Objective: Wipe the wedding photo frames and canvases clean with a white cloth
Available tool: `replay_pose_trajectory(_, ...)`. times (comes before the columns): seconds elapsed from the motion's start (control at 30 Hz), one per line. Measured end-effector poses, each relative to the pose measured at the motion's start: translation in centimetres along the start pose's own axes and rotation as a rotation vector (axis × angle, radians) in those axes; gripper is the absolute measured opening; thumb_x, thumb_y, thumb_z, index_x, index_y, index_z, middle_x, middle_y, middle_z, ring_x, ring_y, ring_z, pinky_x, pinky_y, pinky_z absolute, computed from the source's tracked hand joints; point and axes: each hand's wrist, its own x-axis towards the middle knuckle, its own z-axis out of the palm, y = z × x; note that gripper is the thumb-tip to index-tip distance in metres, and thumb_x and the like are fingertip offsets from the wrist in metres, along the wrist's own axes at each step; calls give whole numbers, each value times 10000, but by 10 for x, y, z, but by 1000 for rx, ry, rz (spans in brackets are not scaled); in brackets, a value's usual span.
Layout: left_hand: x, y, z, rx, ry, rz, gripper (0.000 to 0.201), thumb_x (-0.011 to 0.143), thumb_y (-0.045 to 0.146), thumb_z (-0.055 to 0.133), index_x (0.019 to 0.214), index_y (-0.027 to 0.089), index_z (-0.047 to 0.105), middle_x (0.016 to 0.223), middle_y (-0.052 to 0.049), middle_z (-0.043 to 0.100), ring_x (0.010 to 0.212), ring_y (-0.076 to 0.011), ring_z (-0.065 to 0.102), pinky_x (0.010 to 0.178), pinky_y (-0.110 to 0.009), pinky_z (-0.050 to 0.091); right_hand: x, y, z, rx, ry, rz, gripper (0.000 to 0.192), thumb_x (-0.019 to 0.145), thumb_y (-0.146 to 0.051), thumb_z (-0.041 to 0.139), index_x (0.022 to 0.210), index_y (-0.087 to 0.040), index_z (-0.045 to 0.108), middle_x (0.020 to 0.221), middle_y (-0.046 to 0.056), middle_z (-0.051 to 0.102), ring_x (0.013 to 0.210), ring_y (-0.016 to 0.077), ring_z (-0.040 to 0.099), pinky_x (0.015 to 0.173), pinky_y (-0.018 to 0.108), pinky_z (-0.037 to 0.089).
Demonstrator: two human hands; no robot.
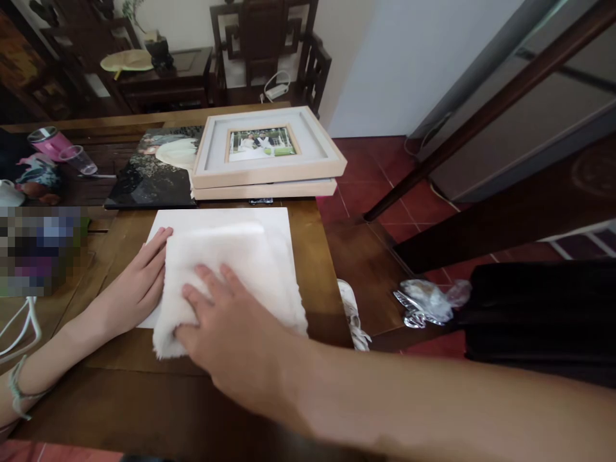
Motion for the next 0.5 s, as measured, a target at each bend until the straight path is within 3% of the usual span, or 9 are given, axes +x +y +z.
replay_pose_trajectory(0.1,-1,-1,1,-7,8,14,550,998,242,276,1525,92,231,1601,-199,203,1501,-304,120,1196,-547,200,-7,-21,3,25,30,-73,199,838,-218,627,979,-130,736,1378,267,531,1324,505,392,1024,694,354)
replay_pose_trajectory(0.2,-2,-2,2,-23,23,2,555,1004,242,291,1542,144,195,1613,-171,188,1503,-299,111,1196,-557,192,-10,-32,1,33,19,-109,185,892,-207,565,864,-144,737,1319,260,584,1267,486,481,975,676,414)
replay_pose_trajectory(0.27,-2,-2,2,-27,23,2,557,1007,239,291,1547,161,182,1617,-165,179,1502,-300,112,1193,-563,198,-11,-32,-4,50,-23,-121,155,865,-237,617,900,-141,734,1333,255,576,1281,474,474,995,653,413)
replay_pose_trajectory(0.37,-3,-3,1,-10,12,14,580,994,234,307,1550,151,166,1617,-175,171,1498,-323,121,1181,-580,215,-10,-24,-13,96,-51,-98,257,813,-271,683,1033,-143,717,1374,220,561,1330,434,435,1060,611,377)
replay_pose_trajectory(0.5,-3,-2,0,-3,30,24,558,987,229,285,1531,124,228,1603,-186,213,1492,-323,153,1181,-569,231,-4,-4,-20,106,-53,-13,342,819,-132,603,1150,-164,682,1435,142,527,1384,352,390,1110,555,350)
